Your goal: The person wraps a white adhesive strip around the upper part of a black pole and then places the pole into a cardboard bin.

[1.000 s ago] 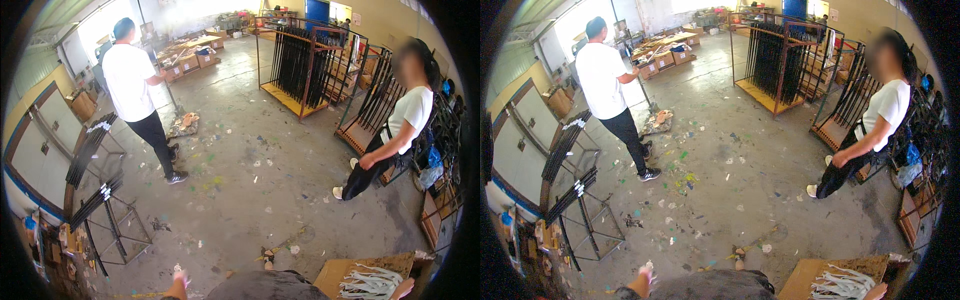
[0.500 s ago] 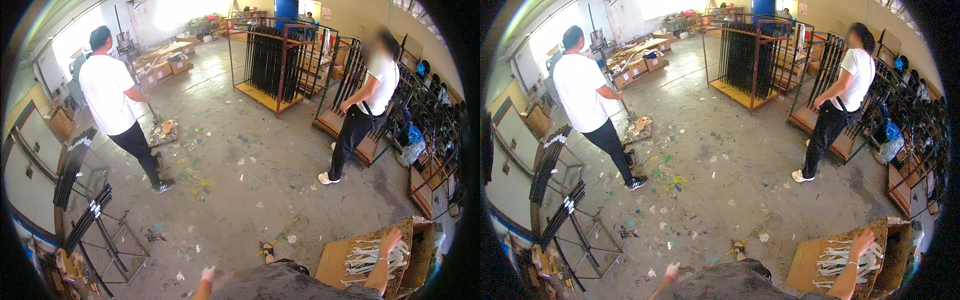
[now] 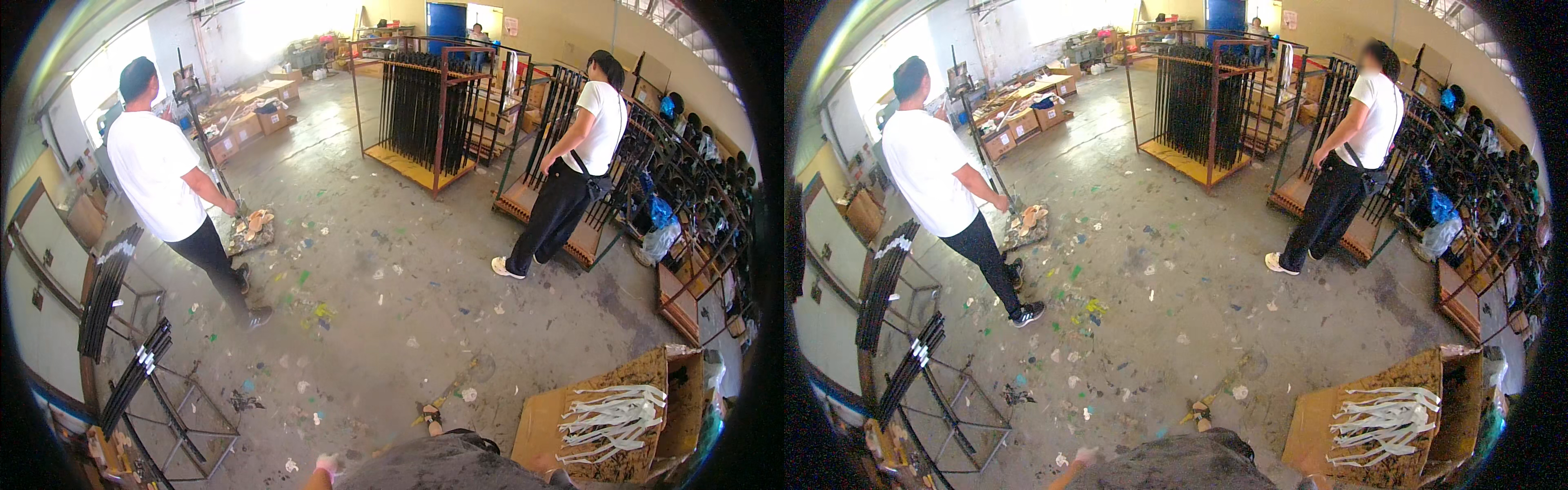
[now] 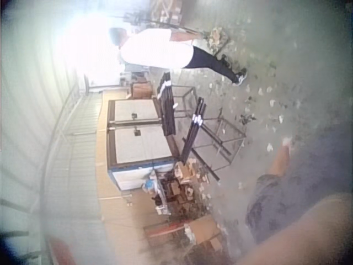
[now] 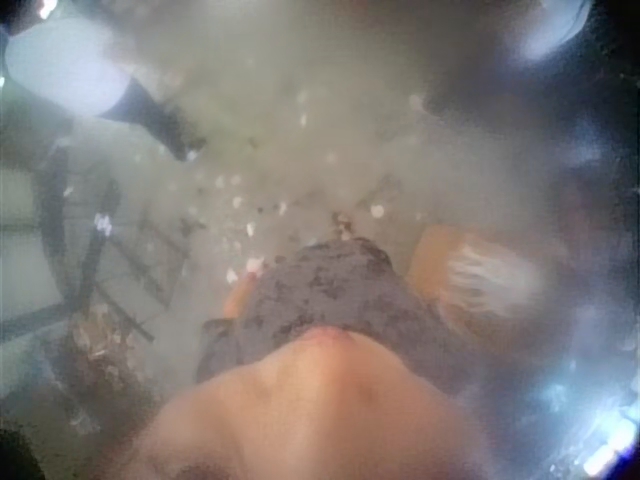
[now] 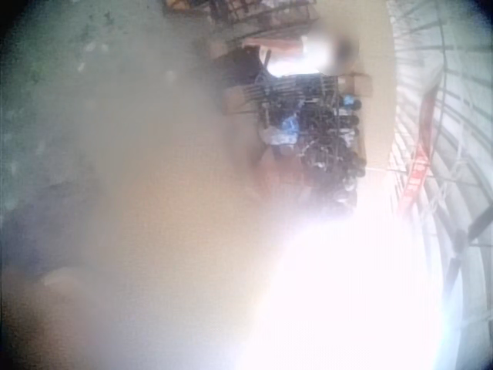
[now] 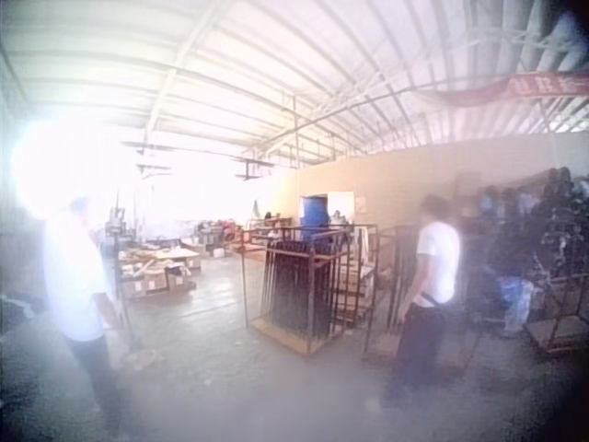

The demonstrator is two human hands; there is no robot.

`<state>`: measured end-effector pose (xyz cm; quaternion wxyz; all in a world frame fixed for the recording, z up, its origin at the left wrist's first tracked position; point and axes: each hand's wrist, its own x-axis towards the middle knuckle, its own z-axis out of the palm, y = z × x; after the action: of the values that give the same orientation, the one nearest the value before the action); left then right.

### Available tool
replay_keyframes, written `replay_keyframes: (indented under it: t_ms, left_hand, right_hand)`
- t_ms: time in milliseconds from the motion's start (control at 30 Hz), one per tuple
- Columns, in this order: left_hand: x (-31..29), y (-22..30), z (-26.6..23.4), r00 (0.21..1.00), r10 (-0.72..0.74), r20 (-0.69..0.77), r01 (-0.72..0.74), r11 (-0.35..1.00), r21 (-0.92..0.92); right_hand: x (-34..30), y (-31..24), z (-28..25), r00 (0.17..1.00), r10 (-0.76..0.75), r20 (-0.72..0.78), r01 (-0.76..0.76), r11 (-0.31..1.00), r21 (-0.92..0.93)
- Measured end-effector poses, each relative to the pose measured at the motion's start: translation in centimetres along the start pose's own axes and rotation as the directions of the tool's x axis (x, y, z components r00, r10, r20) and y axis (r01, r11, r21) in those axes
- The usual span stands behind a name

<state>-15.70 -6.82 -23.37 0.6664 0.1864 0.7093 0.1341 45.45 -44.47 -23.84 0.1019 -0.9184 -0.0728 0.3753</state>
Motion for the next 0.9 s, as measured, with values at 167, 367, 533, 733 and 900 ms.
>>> replay_keyframes:
  t_ms: [167, 367, 533, 733, 900]
  left_hand:
    - [0.3, -2.8, -1.7, 0.992, -0.128, -0.025, 0.130, 0.979, 0.156]
    - [2.3, 1.2, 0.2, 0.984, 0.158, 0.084, -0.177, 0.928, 0.327]
    - [-1.2, 7.0, 6.1, 0.971, 0.229, 0.061, -0.236, 0.962, 0.140]
    - [-5.5, 12.2, 9.4, 0.915, 0.402, 0.039, -0.359, 0.768, 0.530]
    - [-8.8, 19.6, 10.9, 0.658, 0.747, -0.091, -0.631, 0.614, 0.475]
  right_hand:
    - [1.1, 1.3, 2.0, 0.985, 0.110, 0.133, -0.118, 0.991, 0.058]
    - [2.4, -9.3, -0.4, 0.994, -0.096, -0.057, 0.097, 0.995, 0.020]
    - [1.1, -19.3, -3.0, 0.944, -0.331, -0.013, 0.330, 0.938, 0.105]
    - [3.3, -18.7, -0.5, 0.847, -0.532, -0.010, 0.520, 0.823, 0.229]
    - [4.8, -13.4, 0.1, 0.921, -0.272, 0.280, 0.261, 0.962, 0.078]
